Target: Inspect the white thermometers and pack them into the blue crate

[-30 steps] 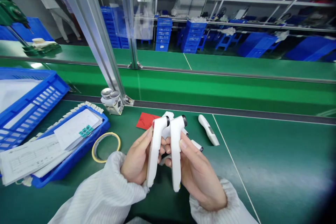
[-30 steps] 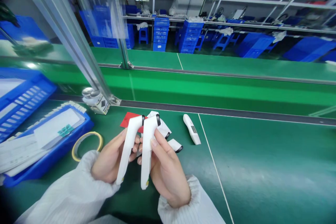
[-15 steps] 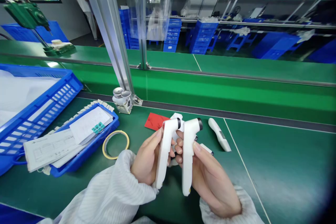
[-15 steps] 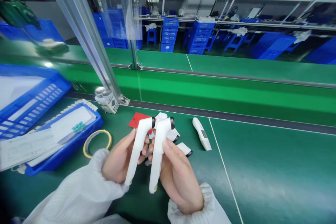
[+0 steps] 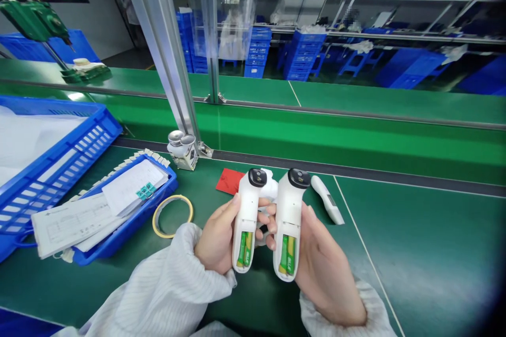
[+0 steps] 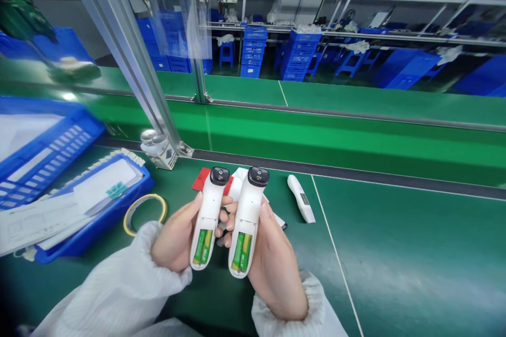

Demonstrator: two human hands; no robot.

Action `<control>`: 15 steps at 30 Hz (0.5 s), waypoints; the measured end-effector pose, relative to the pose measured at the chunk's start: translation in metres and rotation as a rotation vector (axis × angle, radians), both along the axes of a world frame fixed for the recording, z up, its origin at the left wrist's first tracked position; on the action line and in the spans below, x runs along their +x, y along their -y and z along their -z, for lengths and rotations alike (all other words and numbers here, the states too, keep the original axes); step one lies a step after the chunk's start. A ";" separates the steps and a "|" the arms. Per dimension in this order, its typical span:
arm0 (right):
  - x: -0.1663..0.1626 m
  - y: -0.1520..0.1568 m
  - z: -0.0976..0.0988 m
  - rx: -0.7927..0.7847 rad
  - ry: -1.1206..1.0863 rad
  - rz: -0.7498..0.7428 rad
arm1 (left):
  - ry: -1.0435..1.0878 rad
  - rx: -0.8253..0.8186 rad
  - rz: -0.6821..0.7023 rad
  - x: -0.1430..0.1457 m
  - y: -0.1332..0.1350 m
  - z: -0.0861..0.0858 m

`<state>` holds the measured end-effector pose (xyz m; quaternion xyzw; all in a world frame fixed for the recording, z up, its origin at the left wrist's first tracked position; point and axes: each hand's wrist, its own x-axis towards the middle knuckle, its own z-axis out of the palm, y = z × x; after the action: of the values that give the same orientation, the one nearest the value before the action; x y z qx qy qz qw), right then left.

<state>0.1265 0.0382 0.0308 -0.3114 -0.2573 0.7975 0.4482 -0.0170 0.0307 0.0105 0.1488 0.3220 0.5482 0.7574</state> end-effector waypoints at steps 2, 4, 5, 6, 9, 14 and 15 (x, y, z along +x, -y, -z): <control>0.000 0.000 -0.002 0.022 -0.034 -0.018 | 0.042 -0.039 0.014 0.000 -0.002 -0.002; 0.001 0.001 -0.002 0.042 -0.068 -0.040 | 0.067 -0.060 0.022 0.000 -0.002 -0.003; 0.001 0.001 -0.002 0.049 -0.078 -0.050 | 0.075 -0.062 0.025 0.000 -0.003 -0.003; 0.001 0.001 -0.001 0.054 -0.083 -0.057 | 0.083 -0.058 0.028 0.000 -0.003 -0.003; 0.002 0.001 -0.001 0.069 -0.083 -0.065 | 0.130 -0.044 0.053 -0.001 -0.002 -0.002; 0.003 0.001 0.000 0.083 -0.049 -0.086 | 0.162 -0.049 0.060 -0.004 -0.001 0.001; 0.003 0.002 0.000 0.083 -0.044 -0.082 | 0.152 -0.053 0.057 -0.005 -0.001 0.002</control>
<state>0.1296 0.0366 0.0305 -0.2642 -0.2925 0.8105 0.4333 -0.0216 0.0315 0.0087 0.0961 0.2736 0.5273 0.7986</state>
